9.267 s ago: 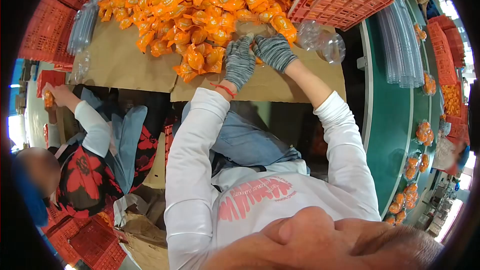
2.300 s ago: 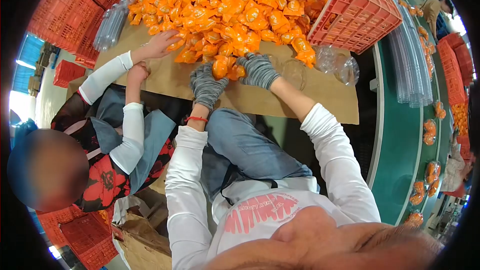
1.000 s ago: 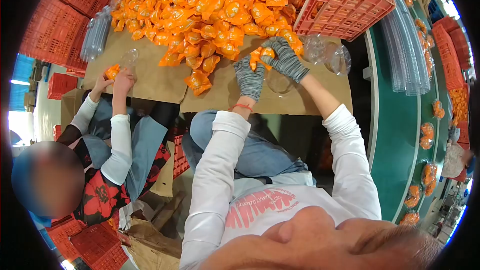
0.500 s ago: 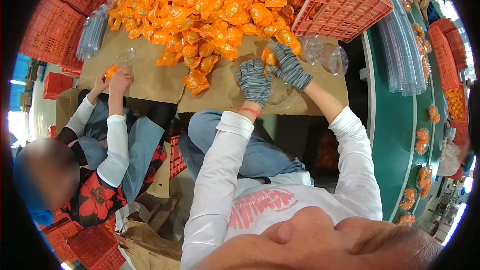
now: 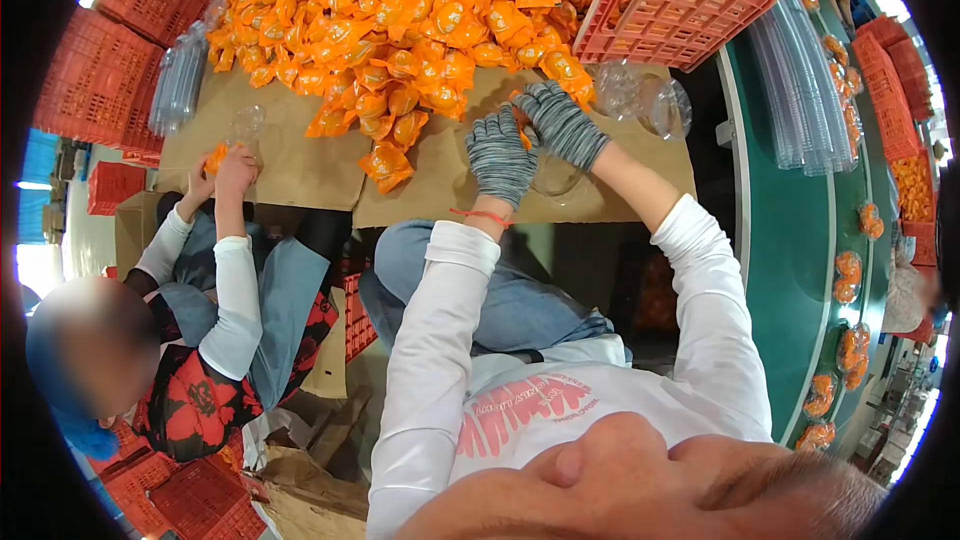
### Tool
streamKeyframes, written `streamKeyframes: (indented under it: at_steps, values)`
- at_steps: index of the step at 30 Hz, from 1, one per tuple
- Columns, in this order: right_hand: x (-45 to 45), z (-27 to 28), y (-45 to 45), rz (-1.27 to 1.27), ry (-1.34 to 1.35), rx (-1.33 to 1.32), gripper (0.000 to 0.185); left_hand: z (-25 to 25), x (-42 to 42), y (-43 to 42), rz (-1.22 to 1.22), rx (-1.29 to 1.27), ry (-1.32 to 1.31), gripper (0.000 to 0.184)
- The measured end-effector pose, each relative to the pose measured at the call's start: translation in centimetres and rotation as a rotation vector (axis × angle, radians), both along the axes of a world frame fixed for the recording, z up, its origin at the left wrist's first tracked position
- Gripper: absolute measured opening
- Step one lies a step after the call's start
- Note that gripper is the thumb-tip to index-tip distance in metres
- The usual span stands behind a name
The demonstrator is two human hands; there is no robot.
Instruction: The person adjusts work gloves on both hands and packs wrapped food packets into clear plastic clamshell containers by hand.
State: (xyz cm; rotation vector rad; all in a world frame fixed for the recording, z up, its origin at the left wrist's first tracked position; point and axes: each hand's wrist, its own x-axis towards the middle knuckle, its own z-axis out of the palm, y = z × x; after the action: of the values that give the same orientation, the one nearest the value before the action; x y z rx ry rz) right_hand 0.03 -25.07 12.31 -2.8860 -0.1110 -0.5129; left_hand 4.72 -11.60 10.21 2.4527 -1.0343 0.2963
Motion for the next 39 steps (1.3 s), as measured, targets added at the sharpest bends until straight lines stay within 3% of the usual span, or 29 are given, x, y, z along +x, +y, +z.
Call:
streamKeyframes:
  at_steps: [1, 6, 9, 12, 15, 19, 22, 24, 26, 27, 30, 31, 34, 36, 38, 39]
  values:
    - [0.1, 1.4, -0.1, 0.029, 0.143, 0.088, 0.053, 0.1, -0.1, 0.0, 0.022, -0.001, -0.005, 0.054]
    - [0.0, -0.2, -2.5, 0.064, 0.157, 0.374, 0.044, 1.5, -1.6, 0.0, 0.084, 0.033, 0.033, 0.064]
    - [-0.5, 0.1, -2.4, 0.05, 0.171, 0.451, 0.042, 2.7, -1.8, 0.5, -0.033, 0.041, 0.186, 0.07]
    - [-0.4, 0.8, -2.0, 0.04, 0.235, 0.514, 0.043, 2.9, -0.7, 0.9, -0.032, 0.024, 0.023, 0.069]
    - [0.0, 0.5, -1.3, 0.02, 0.24, 0.575, 0.043, 1.7, 1.1, 0.2, -0.239, -0.156, 0.089, 0.065]
    - [-1.8, 2.7, -1.1, -0.046, 0.29, 0.692, 0.04, 0.8, 2.1, 0.3, -0.254, -0.149, 0.194, 0.056]
    - [-4.5, 1.8, -2.1, -0.296, 0.015, 0.531, 0.038, 0.7, 2.0, 0.5, -0.208, -0.194, 0.207, 0.049]
    - [-7.7, 2.5, -1.5, -0.622, 0.064, 0.469, 0.038, 0.9, 2.0, 0.4, -0.201, -0.221, 0.212, 0.045]
    - [-10.3, -2.0, -1.7, -0.683, 0.103, 0.535, 0.037, 0.7, 1.8, 0.1, -0.178, -0.237, 0.16, 0.044]
    - [-11.3, -3.6, -1.4, -0.718, 0.124, 0.574, 0.037, 0.6, 1.7, 0.1, -0.169, -0.238, 0.136, 0.044]
    - [-11.0, -2.5, 3.0, -0.617, -0.105, 1.142, 0.036, 0.6, 1.3, -0.2, -0.128, -0.231, 0.054, 0.045]
    - [-10.7, -3.2, 3.2, -0.573, -0.244, 1.142, 0.04, 0.6, 1.1, -0.1, -0.131, -0.191, 0.061, 0.047]
    - [-9.0, -2.6, 3.5, -0.45, -0.321, -0.105, 0.041, 1.7, 0.4, 0.0, -0.158, -0.063, 0.078, 0.052]
    - [-6.6, -1.7, 5.2, -0.442, -0.305, 0.643, 0.041, 2.5, -0.2, 0.3, -0.209, 0.045, 0.09, 0.055]
    - [-4.6, -1.0, 6.4, -0.453, -0.31, 0.838, 0.042, 1.5, -0.1, 0.0, -0.238, 0.125, 0.09, 0.061]
    - [-3.8, -0.9, 6.6, -0.479, -0.337, 0.659, 0.042, 1.4, 0.0, -0.1, -0.254, 0.166, 0.09, 0.064]
